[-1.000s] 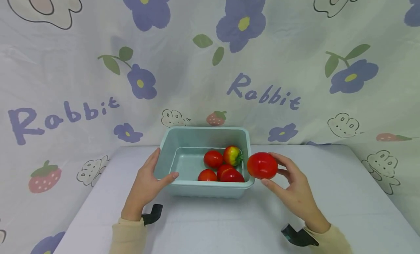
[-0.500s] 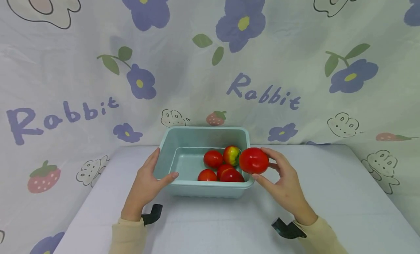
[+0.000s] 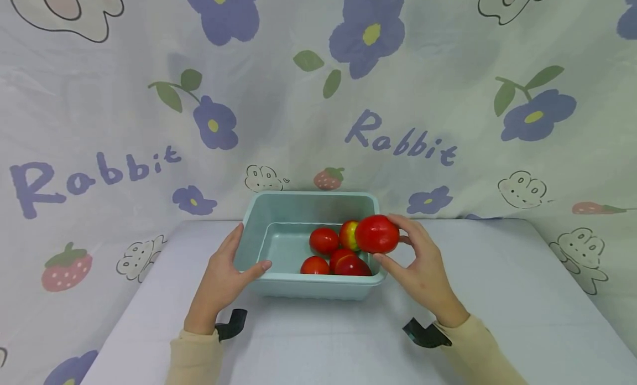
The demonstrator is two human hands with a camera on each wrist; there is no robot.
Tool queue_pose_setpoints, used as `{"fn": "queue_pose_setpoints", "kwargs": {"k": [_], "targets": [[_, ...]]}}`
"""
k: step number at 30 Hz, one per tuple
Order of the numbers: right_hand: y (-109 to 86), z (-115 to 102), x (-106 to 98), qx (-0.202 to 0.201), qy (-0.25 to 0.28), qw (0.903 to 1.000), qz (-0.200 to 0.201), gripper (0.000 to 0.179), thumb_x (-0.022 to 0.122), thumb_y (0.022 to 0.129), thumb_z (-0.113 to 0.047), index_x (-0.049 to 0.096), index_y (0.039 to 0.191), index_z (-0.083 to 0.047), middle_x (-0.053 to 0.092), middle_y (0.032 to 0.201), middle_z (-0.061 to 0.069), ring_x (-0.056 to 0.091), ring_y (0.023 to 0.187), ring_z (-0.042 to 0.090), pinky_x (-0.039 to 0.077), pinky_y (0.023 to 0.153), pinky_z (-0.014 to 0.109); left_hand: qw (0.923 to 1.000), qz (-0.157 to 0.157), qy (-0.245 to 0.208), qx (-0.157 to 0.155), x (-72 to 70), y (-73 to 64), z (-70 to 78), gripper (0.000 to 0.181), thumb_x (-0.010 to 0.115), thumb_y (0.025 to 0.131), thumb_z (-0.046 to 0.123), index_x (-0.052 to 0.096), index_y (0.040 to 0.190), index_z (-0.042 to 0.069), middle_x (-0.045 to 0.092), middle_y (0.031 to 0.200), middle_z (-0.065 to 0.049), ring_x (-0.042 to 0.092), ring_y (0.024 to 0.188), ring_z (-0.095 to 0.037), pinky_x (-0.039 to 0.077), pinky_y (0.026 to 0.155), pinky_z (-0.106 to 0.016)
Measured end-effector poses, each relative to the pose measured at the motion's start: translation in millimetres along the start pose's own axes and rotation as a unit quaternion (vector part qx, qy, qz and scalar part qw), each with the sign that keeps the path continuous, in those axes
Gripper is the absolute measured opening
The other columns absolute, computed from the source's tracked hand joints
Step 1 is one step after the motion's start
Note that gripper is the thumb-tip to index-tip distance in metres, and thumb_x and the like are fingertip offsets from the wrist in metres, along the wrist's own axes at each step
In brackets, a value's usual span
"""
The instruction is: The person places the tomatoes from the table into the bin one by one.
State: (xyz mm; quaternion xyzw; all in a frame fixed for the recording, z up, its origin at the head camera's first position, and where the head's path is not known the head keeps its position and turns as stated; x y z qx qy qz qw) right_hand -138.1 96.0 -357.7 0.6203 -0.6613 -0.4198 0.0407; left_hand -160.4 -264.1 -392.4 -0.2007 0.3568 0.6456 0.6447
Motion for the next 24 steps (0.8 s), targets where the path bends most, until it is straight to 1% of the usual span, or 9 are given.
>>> {"fn": "queue_pose_setpoints", "kwargs": {"k": [3,7,10,14,18,24], "targets": [[3.3,1,2,-0.005,-0.018,0.9998,-0.001,0.076,0.083,0.068,-0.015,0.046,0.134,-0.017,0.048,0.132,0.001,0.047,0.116,0.016,0.047,0.084,0.018,1.0,-0.003,0.0,0.0,-0.2,0.6,-0.3,0.1,0.066,0.077,0.057,0.014,0.149,0.012,0.02,0.152,-0.006,0.024,0.136,-0.031,0.028,0.102,-0.059],[6.8,3,5,-0.004,-0.044,0.9989,-0.012,0.074,0.083,0.069,-0.02,0.047,0.134,-0.02,0.047,0.133,-0.001,0.046,0.116,0.014,0.049,0.084,0.027,1.0,-0.006,0.0,0.0,-0.4,1.4,0.2,0.101,0.066,0.077,0.057,0.013,0.149,0.012,0.02,0.152,-0.007,0.023,0.137,-0.031,0.027,0.103,-0.059],[9.6,4,7,-0.007,-0.049,0.9985,-0.022,0.072,0.081,0.071,-0.023,0.048,0.134,-0.021,0.046,0.133,-0.001,0.044,0.116,0.015,0.05,0.082,0.035,1.0,-0.007,0.0,0.001,-0.3,1.9,0.4,0.101,0.066,0.077,0.057,0.013,0.149,0.012,0.02,0.152,-0.007,0.023,0.136,-0.031,0.027,0.103,-0.059],[13.9,5,10,-0.009,-0.051,0.9981,-0.034,0.069,0.081,0.072,-0.024,0.049,0.133,-0.02,0.045,0.133,0.001,0.042,0.118,0.018,0.05,0.084,0.043,1.0,-0.008,0.0,0.0,-0.5,2.2,-0.1,0.101,0.066,0.077,0.057,0.013,0.15,0.012,0.02,0.152,-0.006,0.023,0.137,-0.031,0.027,0.103,-0.058],[18.1,7,13,-0.009,-0.055,0.9974,-0.045,0.068,0.08,0.072,-0.023,0.05,0.133,-0.02,0.044,0.133,0.002,0.04,0.121,0.019,0.048,0.088,0.046,1.0,-0.008,0.001,-0.001,-1.0,2.0,-0.6,0.101,0.066,0.076,0.057,0.013,0.15,0.013,0.02,0.152,-0.006,0.022,0.137,-0.031,0.026,0.103,-0.058],[23.6,11,18,-0.019,-0.078,0.995,-0.058,0.067,0.079,0.074,-0.021,0.049,0.134,-0.019,0.043,0.133,0.004,0.038,0.122,0.02,0.048,0.088,0.045,1.0,-0.007,0.001,-0.001,-1.8,1.4,-0.2,0.1,0.067,0.077,0.056,0.014,0.149,0.013,0.02,0.152,-0.007,0.022,0.137,-0.03,0.026,0.103,-0.058]]}}
Point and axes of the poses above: each hand's wrist, its own y-axis towards the middle knuckle, its own x-axis out of the palm, z = x × y, the point moved 3 cm from there along y, towards the middle knuckle
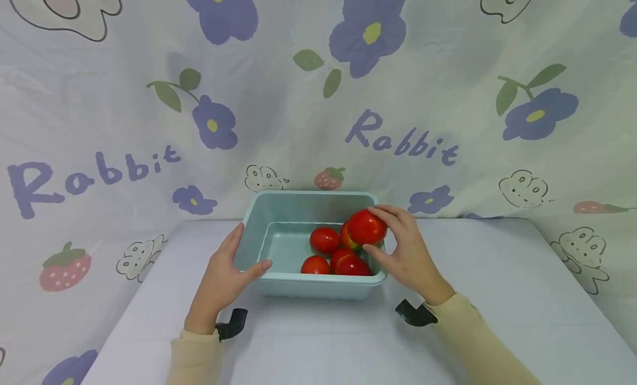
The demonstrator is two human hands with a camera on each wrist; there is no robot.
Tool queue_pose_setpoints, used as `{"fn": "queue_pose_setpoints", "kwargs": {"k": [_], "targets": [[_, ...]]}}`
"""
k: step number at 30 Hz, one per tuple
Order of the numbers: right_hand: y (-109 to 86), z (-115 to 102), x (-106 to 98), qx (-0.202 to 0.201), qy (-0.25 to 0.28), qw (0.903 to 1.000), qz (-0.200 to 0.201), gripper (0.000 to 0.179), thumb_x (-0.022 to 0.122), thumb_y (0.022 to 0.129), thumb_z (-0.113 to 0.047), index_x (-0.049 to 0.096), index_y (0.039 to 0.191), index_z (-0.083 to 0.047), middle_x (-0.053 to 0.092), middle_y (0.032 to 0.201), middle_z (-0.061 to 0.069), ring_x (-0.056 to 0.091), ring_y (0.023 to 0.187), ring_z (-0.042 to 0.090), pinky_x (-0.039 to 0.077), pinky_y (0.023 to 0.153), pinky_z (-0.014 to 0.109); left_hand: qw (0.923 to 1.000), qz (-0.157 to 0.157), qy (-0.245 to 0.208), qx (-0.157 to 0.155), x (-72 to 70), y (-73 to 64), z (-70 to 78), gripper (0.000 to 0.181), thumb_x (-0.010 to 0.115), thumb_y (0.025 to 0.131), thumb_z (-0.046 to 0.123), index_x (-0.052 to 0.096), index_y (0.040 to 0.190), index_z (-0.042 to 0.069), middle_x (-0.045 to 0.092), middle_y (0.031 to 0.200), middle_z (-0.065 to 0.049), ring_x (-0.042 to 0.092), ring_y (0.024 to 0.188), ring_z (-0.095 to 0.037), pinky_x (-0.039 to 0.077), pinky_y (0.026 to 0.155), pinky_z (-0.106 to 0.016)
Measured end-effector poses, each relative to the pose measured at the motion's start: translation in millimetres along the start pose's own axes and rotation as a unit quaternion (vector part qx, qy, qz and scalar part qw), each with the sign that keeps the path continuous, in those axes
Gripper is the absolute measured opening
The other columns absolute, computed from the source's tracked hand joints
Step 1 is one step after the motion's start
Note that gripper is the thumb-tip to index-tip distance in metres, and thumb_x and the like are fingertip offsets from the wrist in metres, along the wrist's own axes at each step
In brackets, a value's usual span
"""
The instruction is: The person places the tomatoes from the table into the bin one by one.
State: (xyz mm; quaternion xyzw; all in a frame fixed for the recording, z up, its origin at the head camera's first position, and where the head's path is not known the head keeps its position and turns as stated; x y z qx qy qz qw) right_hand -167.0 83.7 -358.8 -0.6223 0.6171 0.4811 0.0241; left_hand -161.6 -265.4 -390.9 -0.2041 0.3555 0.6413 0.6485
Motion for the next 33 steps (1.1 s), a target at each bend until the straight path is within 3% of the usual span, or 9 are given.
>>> {"fn": "queue_pose_setpoints", "kwargs": {"k": [12,17,22,33], "targets": [[11.1,-2,7,-0.014,-0.043,0.9976,-0.053,0.069,0.079,0.073,-0.017,0.048,0.135,-0.023,0.04,0.134,0.006,0.032,0.121,0.023,0.053,0.08,0.039,1.0,0.0,-0.004,0.003,1.2,0.7,1.3,0.1,0.067,0.077,0.056,0.014,0.149,0.012,0.02,0.152,-0.006,0.022,0.137,-0.03,0.027,0.103,-0.058],[13.7,-3,11,-0.031,-0.058,0.9956,-0.066,0.068,0.078,0.073,-0.015,0.049,0.135,-0.022,0.038,0.136,0.006,0.031,0.119,0.024,0.05,0.084,0.038,0.9999,0.007,-0.004,0.006,1.0,0.6,0.6,0.1,0.068,0.076,0.055,0.015,0.149,0.012,0.021,0.152,-0.006,0.024,0.136,-0.03,0.028,0.102,-0.059],[13.5,-3,12,-0.034,-0.063,0.9951,-0.068,0.064,0.075,0.075,-0.015,0.051,0.133,-0.021,0.036,0.138,0.005,0.03,0.12,0.023,0.045,0.087,0.041,0.9999,0.011,-0.004,0.01,1.1,0.8,0.0,0.1,0.069,0.076,0.054,0.015,0.149,0.012,0.021,0.152,-0.005,0.024,0.136,-0.03,0.028,0.102,-0.059],[9.0,-2,9,-0.009,-0.058,0.997,-0.051,0.056,0.075,0.077,-0.018,0.054,0.129,-0.022,0.038,0.138,0.003,0.03,0.123,0.022,0.048,0.087,0.041,1.0,-0.001,-0.007,0.003,1.3,1.0,2.4,0.1,0.068,0.077,0.053,0.013,0.149,0.012,0.02,0.152,-0.006,0.023,0.136,-0.032,0.027,0.102,-0.059]]}}
Point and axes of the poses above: each hand's wrist, its own y-axis towards the middle knuckle, its own x-axis out of the palm, z = x × y, the point moved 3 cm from there along y, towards the middle knuckle
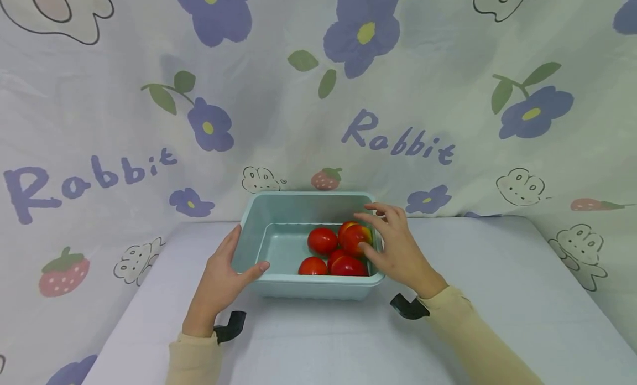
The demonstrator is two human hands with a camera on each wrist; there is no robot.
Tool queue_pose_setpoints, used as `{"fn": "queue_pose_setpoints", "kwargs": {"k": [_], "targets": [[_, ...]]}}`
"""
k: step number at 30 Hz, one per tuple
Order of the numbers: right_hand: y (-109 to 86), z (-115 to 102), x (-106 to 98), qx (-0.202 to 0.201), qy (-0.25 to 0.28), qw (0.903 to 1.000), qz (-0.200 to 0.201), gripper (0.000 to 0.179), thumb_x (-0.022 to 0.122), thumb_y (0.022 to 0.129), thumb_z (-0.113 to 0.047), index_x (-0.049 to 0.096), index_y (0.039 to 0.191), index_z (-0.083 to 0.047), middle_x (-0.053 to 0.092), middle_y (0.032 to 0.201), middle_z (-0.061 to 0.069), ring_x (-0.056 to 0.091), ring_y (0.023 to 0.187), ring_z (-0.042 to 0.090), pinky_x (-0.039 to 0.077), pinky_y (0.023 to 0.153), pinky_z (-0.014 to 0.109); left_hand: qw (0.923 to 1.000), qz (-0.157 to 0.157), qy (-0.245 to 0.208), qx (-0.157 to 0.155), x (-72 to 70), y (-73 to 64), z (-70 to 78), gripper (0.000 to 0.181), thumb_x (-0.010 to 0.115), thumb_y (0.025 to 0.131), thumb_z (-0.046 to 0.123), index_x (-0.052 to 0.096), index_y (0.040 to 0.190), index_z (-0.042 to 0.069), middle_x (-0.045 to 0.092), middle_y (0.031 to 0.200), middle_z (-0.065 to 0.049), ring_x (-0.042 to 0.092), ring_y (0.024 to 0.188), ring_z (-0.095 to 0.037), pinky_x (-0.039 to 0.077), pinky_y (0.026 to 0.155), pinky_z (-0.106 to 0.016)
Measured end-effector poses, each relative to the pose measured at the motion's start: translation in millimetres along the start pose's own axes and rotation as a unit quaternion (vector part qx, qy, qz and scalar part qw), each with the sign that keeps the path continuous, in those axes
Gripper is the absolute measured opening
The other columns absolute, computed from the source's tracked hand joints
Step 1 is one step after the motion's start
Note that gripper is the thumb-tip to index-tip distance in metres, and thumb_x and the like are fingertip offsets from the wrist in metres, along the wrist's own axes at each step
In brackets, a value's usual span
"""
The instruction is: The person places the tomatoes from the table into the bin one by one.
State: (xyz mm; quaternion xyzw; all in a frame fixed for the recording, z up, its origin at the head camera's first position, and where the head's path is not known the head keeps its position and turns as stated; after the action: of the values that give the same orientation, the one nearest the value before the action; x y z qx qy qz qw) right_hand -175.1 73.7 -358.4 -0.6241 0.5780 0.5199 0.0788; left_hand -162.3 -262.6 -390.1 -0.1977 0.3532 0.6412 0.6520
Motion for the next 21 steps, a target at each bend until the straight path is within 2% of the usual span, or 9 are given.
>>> {"fn": "queue_pose_setpoints", "kwargs": {"k": [14,21], "targets": [[-4.7,9,-11,-0.013,0.011,0.9993,0.034,0.05,0.074,0.078,-0.017,0.057,0.125,-0.019,0.042,0.135,0.007,0.033,0.122,0.024,0.046,0.086,0.043,0.9997,-0.009,0.022,0.002,-5.6,-2.4,2.8,0.1,0.066,0.078,0.055,0.012,0.149,0.011,0.018,0.153,-0.009,0.02,0.138,-0.032,0.025,0.104,-0.058],[-9.3,21,-23,-0.01,0.002,0.9984,0.056,0.05,0.075,0.077,-0.015,0.058,0.124,-0.015,0.044,0.133,0.01,0.034,0.122,0.029,0.042,0.089,0.05,0.9993,-0.009,0.035,0.004,-10.9,-3.9,3.7,0.099,0.064,0.08,0.054,0.009,0.15,0.012,0.017,0.153,-0.01,0.021,0.137,-0.034,0.026,0.103,-0.059]]}}
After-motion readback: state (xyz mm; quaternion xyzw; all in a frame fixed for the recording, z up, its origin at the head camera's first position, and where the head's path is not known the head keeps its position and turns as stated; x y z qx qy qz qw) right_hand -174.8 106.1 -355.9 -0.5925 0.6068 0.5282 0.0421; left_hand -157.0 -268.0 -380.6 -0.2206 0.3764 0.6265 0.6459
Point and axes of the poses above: each hand's wrist, its own y-axis towards the middle knuckle, its own x-axis out of the palm, z = x × y, the point moved 3 cm from there along y, towards the middle knuckle
